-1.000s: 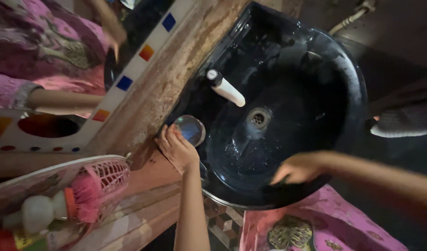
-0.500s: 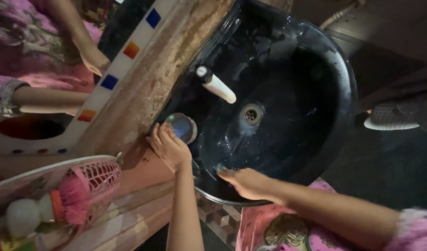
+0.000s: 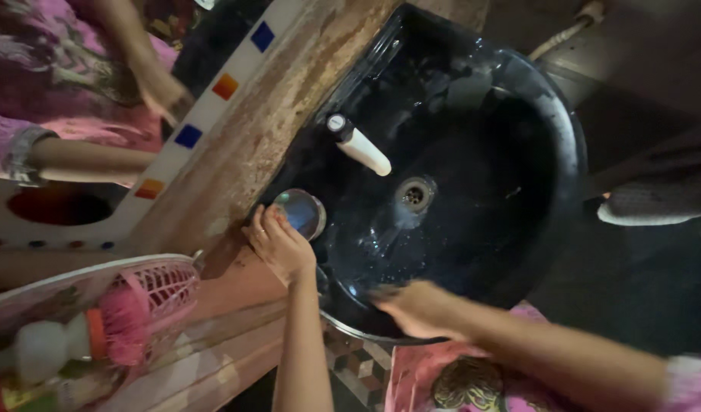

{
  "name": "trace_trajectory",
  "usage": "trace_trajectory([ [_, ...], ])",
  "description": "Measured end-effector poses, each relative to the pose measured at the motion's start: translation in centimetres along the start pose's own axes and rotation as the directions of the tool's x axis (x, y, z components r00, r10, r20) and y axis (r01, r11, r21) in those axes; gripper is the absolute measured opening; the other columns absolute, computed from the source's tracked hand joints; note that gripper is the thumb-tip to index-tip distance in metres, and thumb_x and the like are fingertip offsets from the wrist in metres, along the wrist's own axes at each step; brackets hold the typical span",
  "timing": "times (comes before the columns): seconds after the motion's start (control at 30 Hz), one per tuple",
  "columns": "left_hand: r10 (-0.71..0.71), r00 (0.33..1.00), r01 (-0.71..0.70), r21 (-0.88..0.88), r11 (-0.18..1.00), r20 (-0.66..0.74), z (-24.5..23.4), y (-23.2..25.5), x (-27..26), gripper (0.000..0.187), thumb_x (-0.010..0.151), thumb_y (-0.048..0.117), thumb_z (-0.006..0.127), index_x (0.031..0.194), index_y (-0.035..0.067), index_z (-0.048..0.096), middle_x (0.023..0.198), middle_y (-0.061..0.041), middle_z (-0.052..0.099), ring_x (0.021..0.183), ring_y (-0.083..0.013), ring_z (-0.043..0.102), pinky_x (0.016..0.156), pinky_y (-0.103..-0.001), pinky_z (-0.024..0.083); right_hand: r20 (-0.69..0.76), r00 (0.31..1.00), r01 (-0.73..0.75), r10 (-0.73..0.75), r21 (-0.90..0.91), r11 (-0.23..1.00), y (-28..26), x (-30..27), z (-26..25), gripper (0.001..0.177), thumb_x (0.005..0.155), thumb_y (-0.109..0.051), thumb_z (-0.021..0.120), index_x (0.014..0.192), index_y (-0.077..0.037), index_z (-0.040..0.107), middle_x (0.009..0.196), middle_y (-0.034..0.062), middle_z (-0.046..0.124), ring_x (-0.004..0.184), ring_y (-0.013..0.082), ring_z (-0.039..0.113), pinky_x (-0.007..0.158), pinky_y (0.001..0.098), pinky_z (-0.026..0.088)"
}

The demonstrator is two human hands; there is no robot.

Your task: The person scrubs a black bathroom sink basin with a green sponge, rinses the sponge under running water, and wipes the basin surface. They handle a small container and a white bottle while cleaning.

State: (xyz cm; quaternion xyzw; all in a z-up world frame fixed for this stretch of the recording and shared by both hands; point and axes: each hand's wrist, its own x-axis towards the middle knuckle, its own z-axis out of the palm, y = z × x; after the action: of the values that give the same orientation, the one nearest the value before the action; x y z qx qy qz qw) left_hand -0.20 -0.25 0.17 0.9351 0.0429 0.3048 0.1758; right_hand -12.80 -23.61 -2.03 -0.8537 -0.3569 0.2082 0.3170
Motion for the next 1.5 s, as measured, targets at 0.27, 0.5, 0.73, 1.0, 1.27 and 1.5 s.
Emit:
trace_trajectory([
  [0.27,-0.006,1.0,0.006,-0.011,1.0,-0.004,0.3,-0.5,-0.1,0.028,0.109,0.018,0.045,0.128,0.006,0.062,0.14,-0.016,0.058,0.133,-0.0399,0.054,0.125,-0.059,0.029,0.335,0.901,-0.311,0.275,0.057,0.949,7.0,-7.6,-7.7,0.036,0.095,-0.02,0.054,0.124,-0.029,0.073,0.113,0.0051,0.077,0.098,0.0246,0.075,0.089,0.0398,0.058],
  [0.5,-0.04,0.999,0.04,0.021,0.999,0.026,0.1,0.1,0.0,0.028,0.109,0.019,0.047,0.129,0.006,0.062,0.142,-0.017,0.056,0.134,-0.0432,0.051,0.12,-0.057,0.032,0.276,0.768,0.611,0.577,-0.586,-0.532,19.7,-7.4,-20.8,0.03,0.092,-0.031,0.053,0.11,-0.018,0.075,0.112,-0.0013,0.071,0.117,0.0184,0.06,0.116,0.0387,0.037],
  [0.73,-0.056,0.998,0.057,0.048,0.997,-0.015,0.4,-0.1,-0.2,0.026,0.111,0.018,0.048,0.127,0.006,0.063,0.142,-0.017,0.057,0.134,-0.0403,0.051,0.124,-0.059,0.029,0.273,0.922,-0.116,0.276,-0.485,0.867,14.7,-10.2,-8.2,0.038,0.087,-0.014,0.052,0.119,-0.015,0.072,0.12,0.0079,0.071,0.116,0.027,0.064,0.11,0.0471,0.038],
  [1.0,-0.033,0.999,0.036,0.086,0.996,-0.036,0.1,-0.1,-0.2,0.027,0.11,0.018,0.047,0.126,0.004,0.063,0.14,-0.018,0.057,0.133,-0.0384,0.052,0.124,-0.058,0.03,0.344,0.902,-0.153,0.26,-0.309,0.939,15.2,-10.3,-10.8,0.046,0.085,-0.011,0.052,0.124,-0.023,0.073,0.115,0.0043,0.075,0.112,0.0225,0.068,0.124,0.0535,0.02],
  [1.27,-0.092,0.996,0.093,0.085,0.992,-0.016,0.0,0.1,-0.6,0.027,0.109,0.018,0.048,0.127,0.004,0.062,0.142,-0.018,0.056,0.134,-0.0406,0.05,0.12,-0.056,0.033,0.095,0.817,-0.323,0.569,-0.742,0.588,17.9,-7.9,-10.9,0.02,0.087,-0.015,0.061,0.089,-0.013,0.081,0.095,0.0107,0.076,0.096,0.027,0.075,0.074,0.038,0.063],
  [1.5,-0.052,0.998,0.055,0.109,0.993,-0.035,0.3,-0.1,-0.4,0.026,0.11,0.019,0.048,0.126,0.006,0.063,0.14,-0.017,0.057,0.134,-0.0387,0.052,0.125,-0.057,0.029,0.381,0.881,-0.353,0.281,0.134,0.926,5.1,1.0,-1.6,0.046,0.094,-0.009,0.055,0.139,-0.015,0.06,0.127,0.0185,0.066,0.114,0.0365,0.067,0.1,0.0459,0.052],
])
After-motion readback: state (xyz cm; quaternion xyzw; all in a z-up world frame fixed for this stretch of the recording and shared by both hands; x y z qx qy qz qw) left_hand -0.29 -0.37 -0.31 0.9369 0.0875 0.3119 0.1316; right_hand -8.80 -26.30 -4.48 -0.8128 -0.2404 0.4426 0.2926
